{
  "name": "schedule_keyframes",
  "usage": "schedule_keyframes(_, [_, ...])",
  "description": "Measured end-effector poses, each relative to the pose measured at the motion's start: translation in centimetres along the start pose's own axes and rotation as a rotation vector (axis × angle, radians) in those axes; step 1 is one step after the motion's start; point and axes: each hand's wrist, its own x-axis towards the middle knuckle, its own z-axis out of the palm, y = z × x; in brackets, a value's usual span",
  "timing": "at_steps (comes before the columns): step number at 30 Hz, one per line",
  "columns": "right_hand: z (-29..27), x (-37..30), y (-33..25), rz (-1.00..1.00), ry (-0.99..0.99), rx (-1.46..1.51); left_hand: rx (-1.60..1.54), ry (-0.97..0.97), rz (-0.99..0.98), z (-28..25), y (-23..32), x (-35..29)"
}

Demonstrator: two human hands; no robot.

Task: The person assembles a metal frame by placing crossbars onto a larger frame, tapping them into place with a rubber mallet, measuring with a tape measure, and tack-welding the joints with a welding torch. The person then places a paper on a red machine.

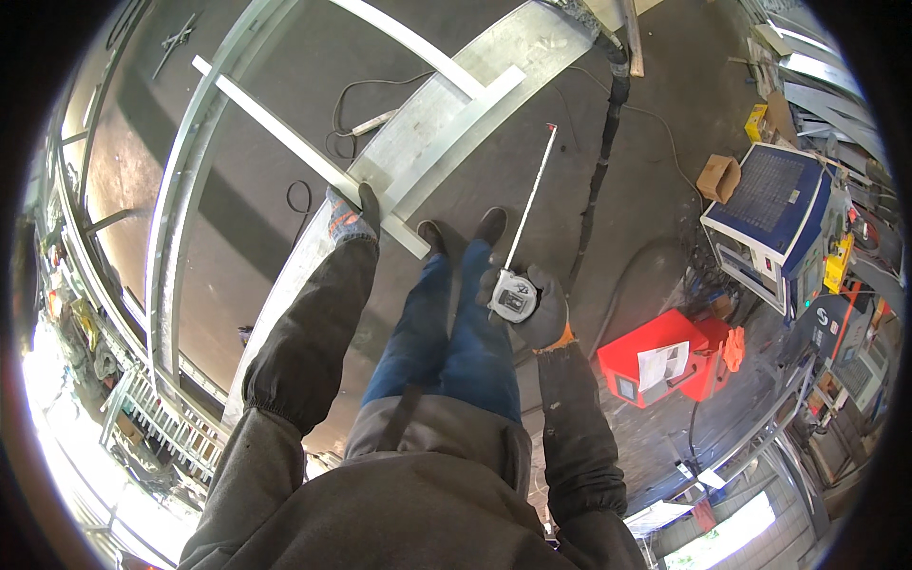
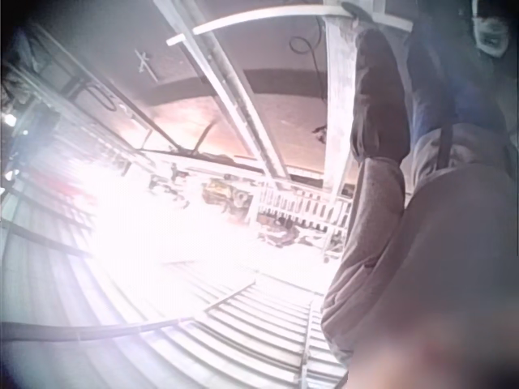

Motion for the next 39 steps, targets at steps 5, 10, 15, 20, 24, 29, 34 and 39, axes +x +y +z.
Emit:
schedule_keyframes(5, [0.5, -0.7, 0.3, 0.025, -0.157, 0.134, 0.024, -0.003, -0.021, 0.2, -0.2, 0.1])
schedule_keyframes(10, [2.0, -1.2, 0.4, 0.043, -0.127, 0.308, -0.007, 0.009, 0.035, 0.0, 0.1, -0.1])
schedule_keyframes(15, [2.8, -1.3, 0.1, 0.056, -0.175, 0.349, 0.036, 0.091, 0.095, 0.9, -0.9, 0.2])
schedule_keyframes(20, [1.4, -1.5, 0.7, -0.029, -0.096, 0.116, -0.052, 0.042, 0.071, 2.9, -2.5, 1.3])
schedule_keyframes(24, [-0.6, -0.9, 2.8, -0.001, 0.424, -0.520, 0.143, -0.070, -0.037, 2.3, -2.0, 1.5])
schedule_keyframes(29, [-3.1, -0.1, 7.1, -0.135, 0.670, -1.455, 0.083, -0.004, 0.018, 0.5, -0.6, 0.1])
schedule_keyframes(34, [-4.5, 1.2, 7.5, -0.161, 0.650, -1.628, -0.013, -0.068, -0.013, 0.4, -0.4, 0.3])
schedule_keyframes(39, [-3.7, 2.9, 5.6, -0.075, 0.579, -1.740, -0.046, 0.023, -0.017, 1.2, -0.6, -0.4])
